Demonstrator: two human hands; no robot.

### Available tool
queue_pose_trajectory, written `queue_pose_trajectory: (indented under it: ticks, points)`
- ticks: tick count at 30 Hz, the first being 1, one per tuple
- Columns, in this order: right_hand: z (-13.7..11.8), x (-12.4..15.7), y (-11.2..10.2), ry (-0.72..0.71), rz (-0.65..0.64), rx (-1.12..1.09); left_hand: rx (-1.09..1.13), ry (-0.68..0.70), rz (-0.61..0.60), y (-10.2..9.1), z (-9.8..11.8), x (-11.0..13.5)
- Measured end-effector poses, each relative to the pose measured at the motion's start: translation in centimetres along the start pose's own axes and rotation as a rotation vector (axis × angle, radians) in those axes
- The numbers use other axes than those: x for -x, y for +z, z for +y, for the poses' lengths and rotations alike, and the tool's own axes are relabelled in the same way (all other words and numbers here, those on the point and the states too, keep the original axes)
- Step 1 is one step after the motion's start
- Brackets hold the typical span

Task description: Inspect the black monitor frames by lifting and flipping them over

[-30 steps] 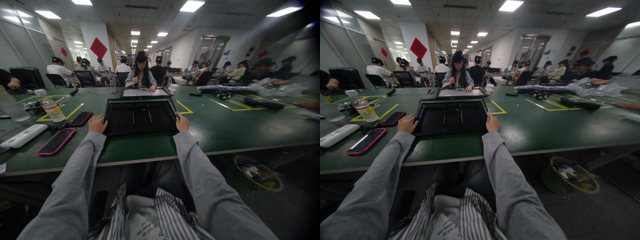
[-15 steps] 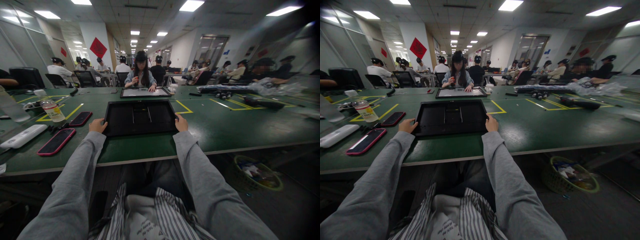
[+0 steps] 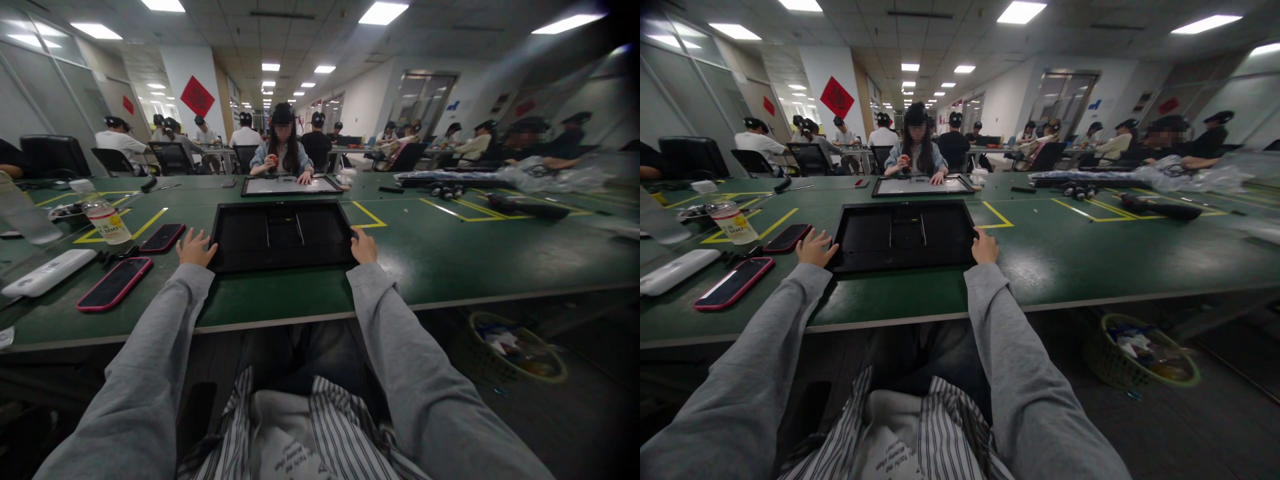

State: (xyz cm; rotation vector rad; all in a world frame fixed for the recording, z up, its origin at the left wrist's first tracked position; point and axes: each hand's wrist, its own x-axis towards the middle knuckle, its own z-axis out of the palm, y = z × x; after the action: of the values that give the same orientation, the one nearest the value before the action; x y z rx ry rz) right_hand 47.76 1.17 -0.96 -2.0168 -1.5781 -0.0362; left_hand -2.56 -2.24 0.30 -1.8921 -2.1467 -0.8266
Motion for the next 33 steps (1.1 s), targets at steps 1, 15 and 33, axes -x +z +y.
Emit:
queue_pose_trajectory:
  ticks: [1, 15, 33]
  points:
    - [0.0, 0.0, 0.0, 0.000, -0.001, -0.006, -0.006, 0.011, 0.001, -0.1, 0.1, 0.1]
    - [0.0, -0.1, -0.4, 0.029, -0.013, 0.016, -0.069, 0.029, -0.050, 0.1, 0.4, 0.2]
    - [0.3, -0.1, 0.3, 0.009, -0.014, 0.011, -0.050, -0.021, -0.028, 0.5, -0.6, -0.6]
